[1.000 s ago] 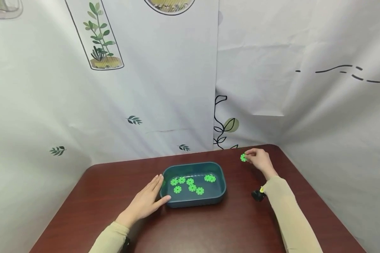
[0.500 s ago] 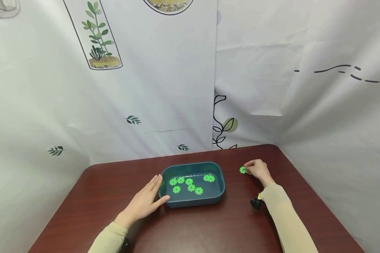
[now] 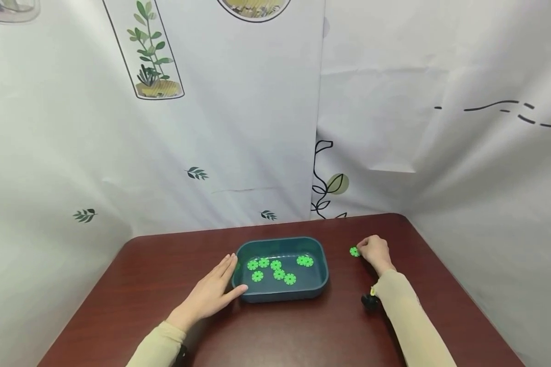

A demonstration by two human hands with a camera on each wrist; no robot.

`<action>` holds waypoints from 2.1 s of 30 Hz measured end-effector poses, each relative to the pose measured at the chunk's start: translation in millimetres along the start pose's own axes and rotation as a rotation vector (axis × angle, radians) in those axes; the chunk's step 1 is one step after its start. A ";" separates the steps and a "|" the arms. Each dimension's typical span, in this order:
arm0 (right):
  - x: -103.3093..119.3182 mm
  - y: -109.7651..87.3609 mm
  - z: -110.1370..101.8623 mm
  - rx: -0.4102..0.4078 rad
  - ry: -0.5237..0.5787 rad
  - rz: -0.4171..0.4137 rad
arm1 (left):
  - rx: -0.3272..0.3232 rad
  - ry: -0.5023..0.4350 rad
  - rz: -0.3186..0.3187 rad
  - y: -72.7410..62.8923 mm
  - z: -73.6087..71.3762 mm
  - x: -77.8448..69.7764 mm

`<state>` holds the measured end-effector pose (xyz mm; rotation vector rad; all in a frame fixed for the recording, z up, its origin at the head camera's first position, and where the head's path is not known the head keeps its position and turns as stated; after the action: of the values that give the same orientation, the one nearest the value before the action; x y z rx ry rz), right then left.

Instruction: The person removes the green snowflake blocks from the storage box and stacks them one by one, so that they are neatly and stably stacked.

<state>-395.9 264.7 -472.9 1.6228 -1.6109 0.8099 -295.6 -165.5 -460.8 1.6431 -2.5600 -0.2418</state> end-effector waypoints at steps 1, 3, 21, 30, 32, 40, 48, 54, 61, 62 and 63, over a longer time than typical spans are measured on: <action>-0.9 -0.9 0.0 -0.005 -0.002 -0.001 | 0.000 -0.002 0.005 0.6 -0.5 -0.6; -2.9 -2.6 -0.4 -0.017 -0.002 -0.007 | 0.002 -0.005 0.013 2.1 -1.0 -1.7; -3.2 -1.8 -8.6 0.033 0.052 -0.027 | 0.014 -0.021 0.024 2.3 -2.3 -6.3; 47.7 9.7 -21.7 0.047 0.089 -0.088 | 0.006 -0.021 0.008 -0.7 -0.4 -2.2; 64.4 12.1 -21.4 0.054 0.071 -0.125 | 0.003 -0.023 0.005 -2.1 -0.3 -2.5; 122.8 17.6 6.4 0.150 0.007 -0.239 | -0.012 -0.024 0.010 -4.5 0.8 -4.4; 180.1 3.9 47.3 0.281 -0.076 -0.375 | -0.011 -0.012 0.007 -3.9 -1.2 -4.1; 203.9 -9.2 74.6 0.375 -0.134 -0.461 | -0.008 -0.021 0.013 -2.6 0.1 -5.3; 196.6 -18.1 111.6 0.520 -0.250 -0.472 | -0.002 -0.024 0.003 -3.1 1.5 -2.3; 193.3 -19.5 116.9 0.544 -0.263 -0.463 | -0.003 -0.023 0.002 -3.5 1.7 -2.0; 189.9 -21.1 121.3 0.565 -0.272 -0.454 | -0.002 -0.022 0.000 -4.1 2.1 -1.9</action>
<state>-374.3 57.5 -384.7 2.4748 -1.1491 0.8684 -291.5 -165.4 -463.5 1.6483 -2.5751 -0.2640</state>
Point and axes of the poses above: each hand's wrist, its own y-axis towards the middle knuckle, its own z-axis out of the palm, x = y × z, the point moved 7 cm from there along y, towards the middle knuckle, and after that the axes turned 14 degrees about y, right-handed, at the moved point
